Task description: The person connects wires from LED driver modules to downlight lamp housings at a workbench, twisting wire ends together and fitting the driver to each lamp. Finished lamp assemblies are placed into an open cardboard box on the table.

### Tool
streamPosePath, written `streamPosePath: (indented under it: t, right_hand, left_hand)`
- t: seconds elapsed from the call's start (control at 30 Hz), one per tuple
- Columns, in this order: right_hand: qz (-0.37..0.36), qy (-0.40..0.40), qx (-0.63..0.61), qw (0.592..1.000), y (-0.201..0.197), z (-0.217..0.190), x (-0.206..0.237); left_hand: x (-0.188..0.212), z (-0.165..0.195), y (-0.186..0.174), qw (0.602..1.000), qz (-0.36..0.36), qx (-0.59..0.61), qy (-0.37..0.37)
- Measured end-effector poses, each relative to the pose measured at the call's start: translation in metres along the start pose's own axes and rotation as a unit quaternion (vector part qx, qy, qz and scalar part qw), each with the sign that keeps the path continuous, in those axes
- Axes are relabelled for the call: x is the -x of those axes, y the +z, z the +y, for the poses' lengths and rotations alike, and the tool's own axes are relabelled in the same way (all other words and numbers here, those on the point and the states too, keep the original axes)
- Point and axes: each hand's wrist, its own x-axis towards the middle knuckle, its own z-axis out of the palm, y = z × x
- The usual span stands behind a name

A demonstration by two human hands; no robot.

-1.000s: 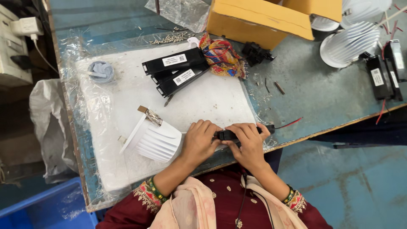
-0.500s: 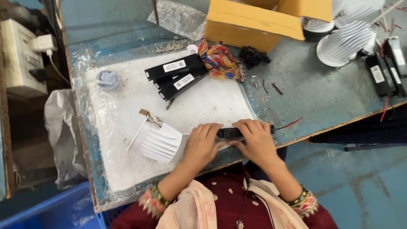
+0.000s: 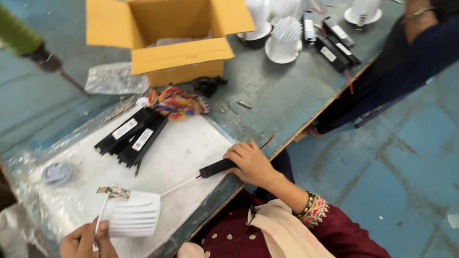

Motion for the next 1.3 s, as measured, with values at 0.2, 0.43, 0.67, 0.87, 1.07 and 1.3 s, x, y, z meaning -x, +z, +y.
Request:
streamPosePath:
  t: [0.2, 0.43, 0.67, 0.87, 1.07, 1.3]
  right_hand:
    - [0.084, 0.02, -0.019, 0.996, -0.009, 0.016, 0.012]
    - [0.149, 0.161, 0.09, 0.972, -0.057, 0.109, 0.049]
    - [0.217, 0.333, 0.163, 0.903, -0.095, 0.218, 0.058]
    - [0.197, 0.354, 0.23, 0.885, -0.087, 0.263, 0.013]
    - [0.24, 0.322, 0.2, 0.894, -0.092, 0.271, -0.021]
    - [0.39, 0.233, 0.062, 0.888, -0.128, 0.311, -0.106]
  left_hand:
    - [-0.042, 0.077, 0.038, 0.979, 0.029, -0.112, 0.165]
    - [-0.129, 0.256, 0.14, 0.935, -0.048, 0.027, 0.352]
    - [-0.206, 0.359, 0.302, 0.88, -0.052, 0.125, 0.455]
    - [-0.228, 0.351, 0.356, 0.853, -0.011, 0.049, 0.52]
    - [-0.217, 0.322, 0.341, 0.856, -0.126, 0.033, 0.501]
    - [-0.189, 0.347, 0.305, 0.878, -0.197, 0.066, 0.432]
